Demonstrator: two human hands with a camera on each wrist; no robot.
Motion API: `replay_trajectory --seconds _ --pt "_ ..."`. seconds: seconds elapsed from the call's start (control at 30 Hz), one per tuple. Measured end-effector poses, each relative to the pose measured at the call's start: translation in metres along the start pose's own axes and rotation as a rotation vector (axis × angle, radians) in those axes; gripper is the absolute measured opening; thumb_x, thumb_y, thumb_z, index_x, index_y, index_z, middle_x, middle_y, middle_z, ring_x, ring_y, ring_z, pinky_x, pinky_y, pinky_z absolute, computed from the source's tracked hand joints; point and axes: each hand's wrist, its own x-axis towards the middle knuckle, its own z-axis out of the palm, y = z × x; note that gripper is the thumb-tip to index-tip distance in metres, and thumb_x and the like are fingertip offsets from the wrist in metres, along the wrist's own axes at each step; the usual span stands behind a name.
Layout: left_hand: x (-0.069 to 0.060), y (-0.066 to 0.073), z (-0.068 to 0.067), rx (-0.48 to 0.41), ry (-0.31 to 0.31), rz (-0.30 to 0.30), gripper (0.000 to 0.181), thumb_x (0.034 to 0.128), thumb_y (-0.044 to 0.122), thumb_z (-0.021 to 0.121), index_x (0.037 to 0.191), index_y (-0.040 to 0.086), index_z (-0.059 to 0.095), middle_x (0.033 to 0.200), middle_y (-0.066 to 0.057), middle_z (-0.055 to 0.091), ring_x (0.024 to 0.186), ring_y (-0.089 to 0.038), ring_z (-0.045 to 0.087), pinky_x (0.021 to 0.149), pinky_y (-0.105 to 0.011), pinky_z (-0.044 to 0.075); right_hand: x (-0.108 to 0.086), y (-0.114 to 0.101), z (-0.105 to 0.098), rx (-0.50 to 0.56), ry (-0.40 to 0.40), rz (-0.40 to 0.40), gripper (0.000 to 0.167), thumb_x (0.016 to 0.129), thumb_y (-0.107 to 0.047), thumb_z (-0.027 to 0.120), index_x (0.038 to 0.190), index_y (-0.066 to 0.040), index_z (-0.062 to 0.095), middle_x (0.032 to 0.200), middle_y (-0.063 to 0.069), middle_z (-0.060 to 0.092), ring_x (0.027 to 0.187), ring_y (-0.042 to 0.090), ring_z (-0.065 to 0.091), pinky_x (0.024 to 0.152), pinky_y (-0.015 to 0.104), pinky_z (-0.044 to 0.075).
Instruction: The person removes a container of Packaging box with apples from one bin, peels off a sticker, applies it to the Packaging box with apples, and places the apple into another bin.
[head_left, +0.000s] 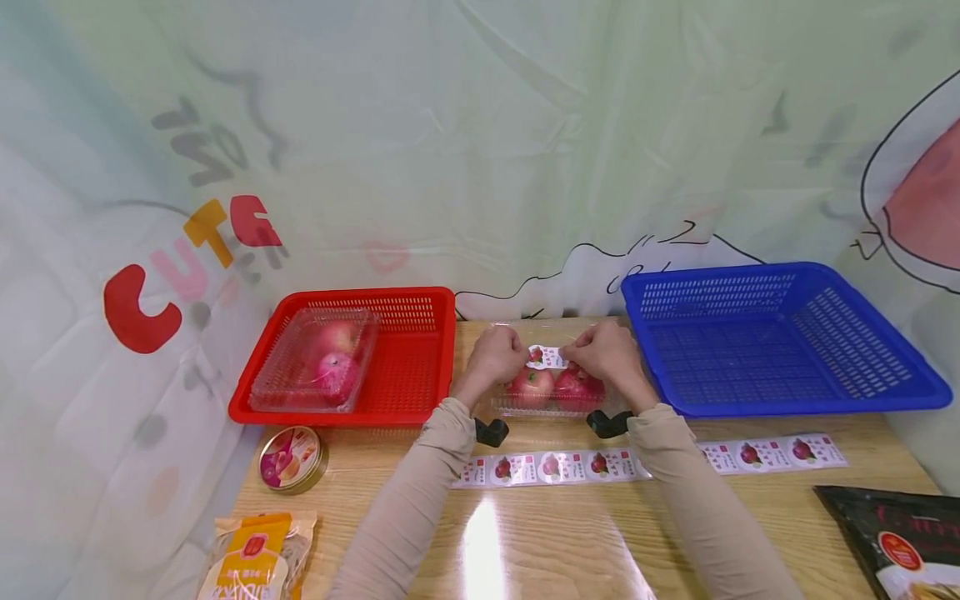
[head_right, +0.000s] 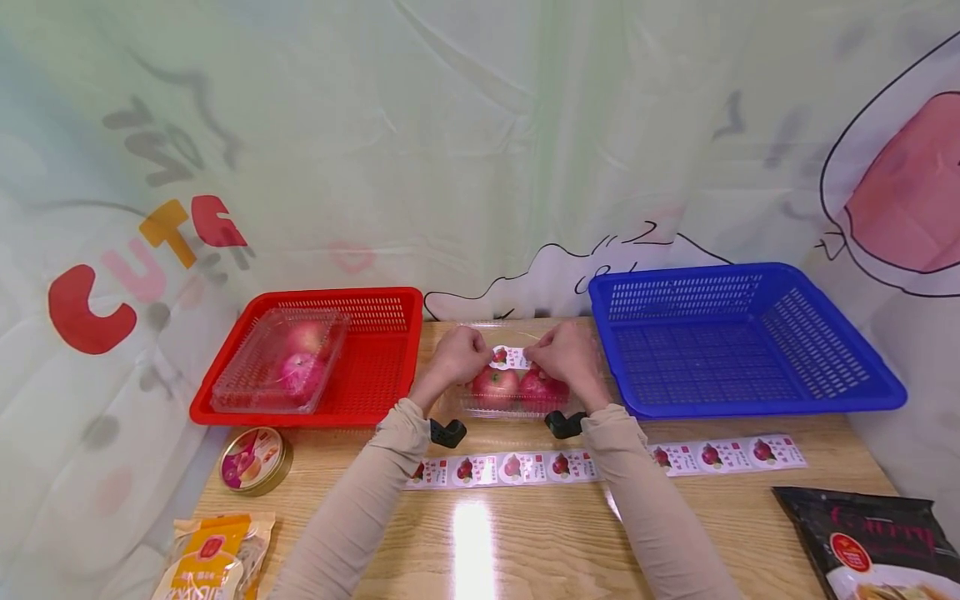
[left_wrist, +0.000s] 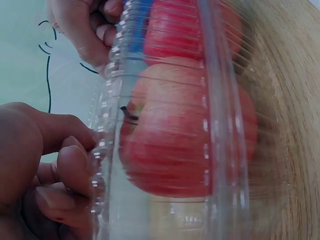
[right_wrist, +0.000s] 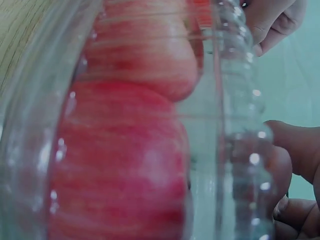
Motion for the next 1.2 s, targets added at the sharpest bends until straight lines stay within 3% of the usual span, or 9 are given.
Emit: replay_trajectory --seconds 0.23,0.6,0.93,1.2 --pt "-0.0027 0.0006 0.0019 -0.044 0.002 -0.043 0.032 0.1018 0.02 0.07 0.072 0.011 0.06 0.065 -0.005 0.057 0.062 -0.018 0.054 0.048 -0.022 0.042 0.0003 -0.0015 0.0002 -0.001 0.008 0.034 0.028 0.094 -0.027 0.079 0.096 0.0 0.078 0.074 0.01 0.073 0.06 0.018 0.064 0.051 0.025 0.048" --pt "-0.0039 -0.0003 0.0014 -0.101 0.024 -0.082 0.029 0.0991 0.02 0.074 0.074 0.01 0.062 0.069 -0.006 0.061 0.065 -0.017 0.056 0.049 -0.021 0.043 0.0036 0.0011 0.004 0.06 0.036 0.057 0.028 0.092 -0.023 0.082 0.105 -0.001 0.071 0.076 0.011 0.075 0.057 0.015 0.067 0.051 0.025 0.051" --pt "-0.0008 -0.003 0.0024 -0.067 0.047 -0.061 0.032 0.0981 0.022 0.075 0.072 0.01 0.062 0.065 -0.004 0.058 0.063 -0.017 0.055 0.047 -0.022 0.04 0.0078 0.0032 0.0043 0.058 0.034 0.069 0.03 0.091 -0.023 0.083 0.107 0.0 0.07 0.076 0.011 0.075 0.057 0.015 0.067 0.052 0.024 0.05" --pt "-0.0048 -0.0024 0.0023 -0.096 0.067 -0.04 0.031 0.0988 0.02 0.075 0.073 0.01 0.062 0.067 -0.005 0.059 0.062 -0.018 0.056 0.048 -0.022 0.042 0.0071 0.0011 0.0034 0.081 0.019 0.1 0.03 0.092 -0.023 0.082 0.108 -0.001 0.069 0.079 0.012 0.074 0.06 0.017 0.069 0.055 0.026 0.054"
